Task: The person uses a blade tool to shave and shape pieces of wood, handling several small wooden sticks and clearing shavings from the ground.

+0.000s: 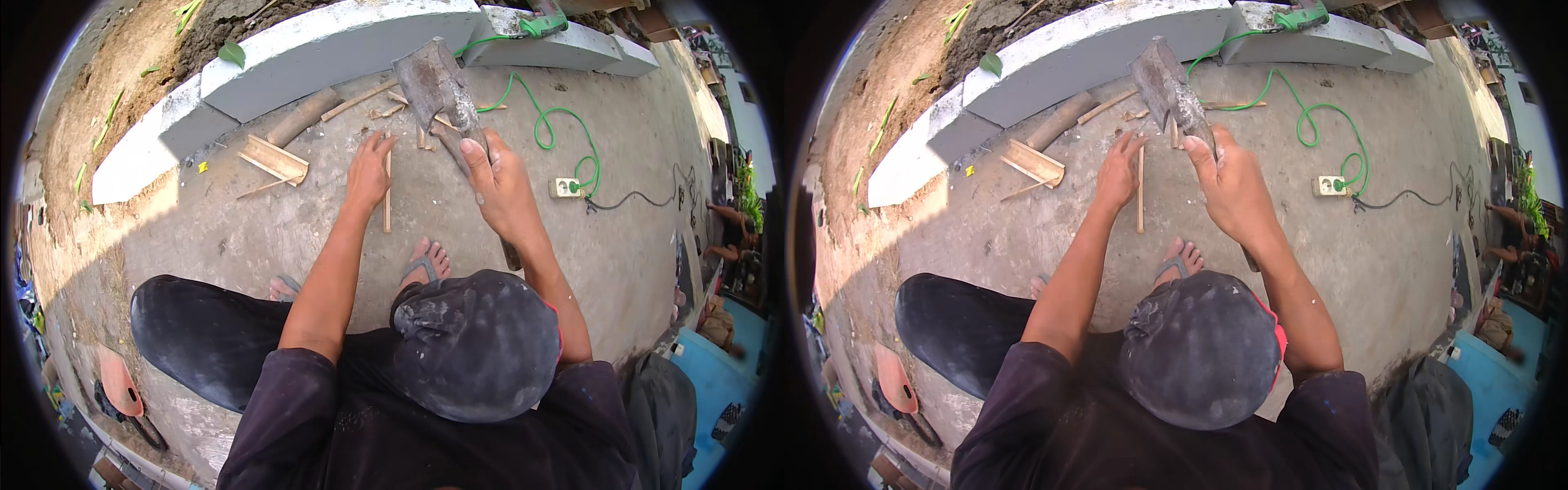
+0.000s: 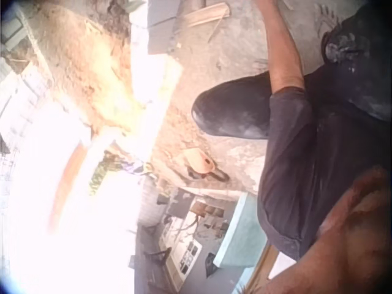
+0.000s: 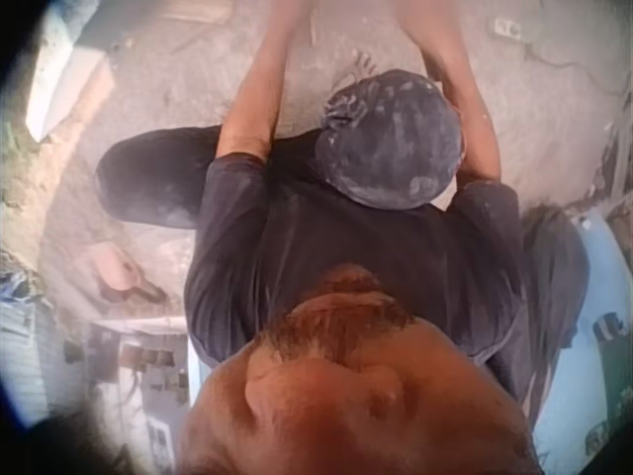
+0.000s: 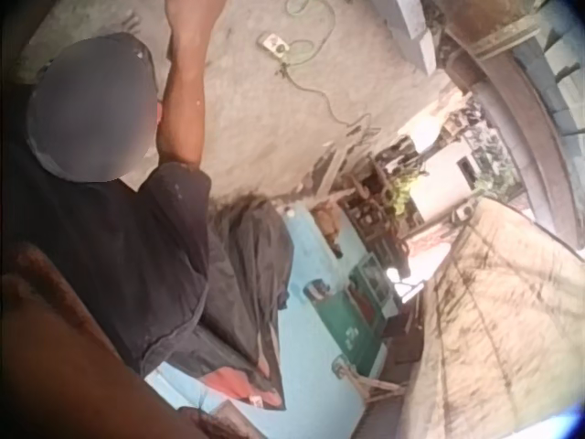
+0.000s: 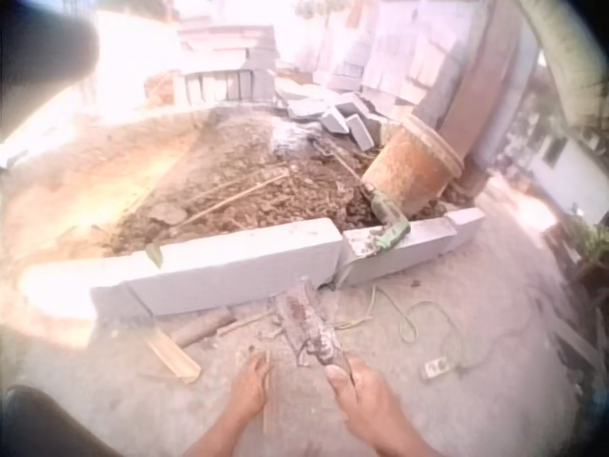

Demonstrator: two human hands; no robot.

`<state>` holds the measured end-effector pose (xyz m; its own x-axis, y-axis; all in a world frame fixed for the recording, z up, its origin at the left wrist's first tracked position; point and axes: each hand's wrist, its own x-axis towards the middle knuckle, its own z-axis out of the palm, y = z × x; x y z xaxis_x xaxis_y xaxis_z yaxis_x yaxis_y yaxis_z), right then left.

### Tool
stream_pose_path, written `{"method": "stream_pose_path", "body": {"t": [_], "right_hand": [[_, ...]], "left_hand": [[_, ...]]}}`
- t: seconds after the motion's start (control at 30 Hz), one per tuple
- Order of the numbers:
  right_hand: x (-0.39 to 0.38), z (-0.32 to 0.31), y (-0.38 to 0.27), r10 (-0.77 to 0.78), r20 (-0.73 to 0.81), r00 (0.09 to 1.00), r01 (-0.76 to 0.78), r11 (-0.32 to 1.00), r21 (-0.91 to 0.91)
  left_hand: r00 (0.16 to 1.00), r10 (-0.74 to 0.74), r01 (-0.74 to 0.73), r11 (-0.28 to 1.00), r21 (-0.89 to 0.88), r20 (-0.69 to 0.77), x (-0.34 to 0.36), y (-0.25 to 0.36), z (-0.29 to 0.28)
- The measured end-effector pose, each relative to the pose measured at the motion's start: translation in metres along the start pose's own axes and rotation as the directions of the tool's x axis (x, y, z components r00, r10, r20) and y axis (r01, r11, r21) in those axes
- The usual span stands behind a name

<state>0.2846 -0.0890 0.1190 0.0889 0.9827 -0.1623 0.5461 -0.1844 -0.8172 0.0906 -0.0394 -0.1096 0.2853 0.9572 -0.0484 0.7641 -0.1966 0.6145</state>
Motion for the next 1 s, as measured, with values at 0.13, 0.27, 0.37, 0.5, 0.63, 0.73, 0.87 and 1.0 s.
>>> {"method": "stream_pose_path", "body": {"t": [0.13, 0.27, 0.37, 0.5, 0.63, 0.73, 0.87, 1.0], "right_hand": [[-0.015, -0.006, 0.021, 0.128, 0.0, 0.992, -0.127, 0.985, 0.12], [-0.037, -0.003, 0.042, 0.199, -0.002, 0.98, -0.185, 0.911, 0.37], [-0.046, -0.001, 0.053, 0.275, 0.002, 0.961, -0.247, 0.858, 0.45], [-0.054, -0.011, 0.064, 0.401, 0.012, 0.916, -0.355, 0.796, 0.491], [-0.056, -0.021, 0.065, 0.381, -0.066, 0.922, -0.295, 0.804, 0.516], [-0.051, -0.022, 0.062, 0.374, -0.104, 0.922, -0.27, 0.809, 0.522], [-0.045, -0.02, 0.053, 0.346, -0.11, 0.932, -0.245, 0.823, 0.513], [-0.037, -0.005, 0.031, 0.29, -0.022, 0.957, -0.237, 0.821, 0.519]], "left_hand": [[0.952, 0.234, -0.28, 0.927, 0.251, 0.2, -0.02, -0.01, -0.005], [0.778, 0.377, -0.556, 0.786, 0.271, 0.502, -0.03, -0.025, -0.012], [0.743, 0.383, -0.615, 0.713, 0.335, 0.549, -0.029, -0.023, -0.015], [0.707, 0.434, -0.65, 0.711, 0.27, 0.559, -0.01, -0.002, -0.019], [0.96, 0.215, -0.193, 0.972, -0.132, 0.179, 0.023, 0.029, -0.018], [0.997, 0.069, -0.051, 0.941, -0.334, 0.042, 0.03, 0.04, -0.016], [1.0, -0.015, 0.013, 0.881, -0.472, -0.001, 0.03, 0.036, -0.017], [0.956, -0.178, -0.022, 0.751, -0.66, -0.234, 0.038, -0.012, -0.023]]}}
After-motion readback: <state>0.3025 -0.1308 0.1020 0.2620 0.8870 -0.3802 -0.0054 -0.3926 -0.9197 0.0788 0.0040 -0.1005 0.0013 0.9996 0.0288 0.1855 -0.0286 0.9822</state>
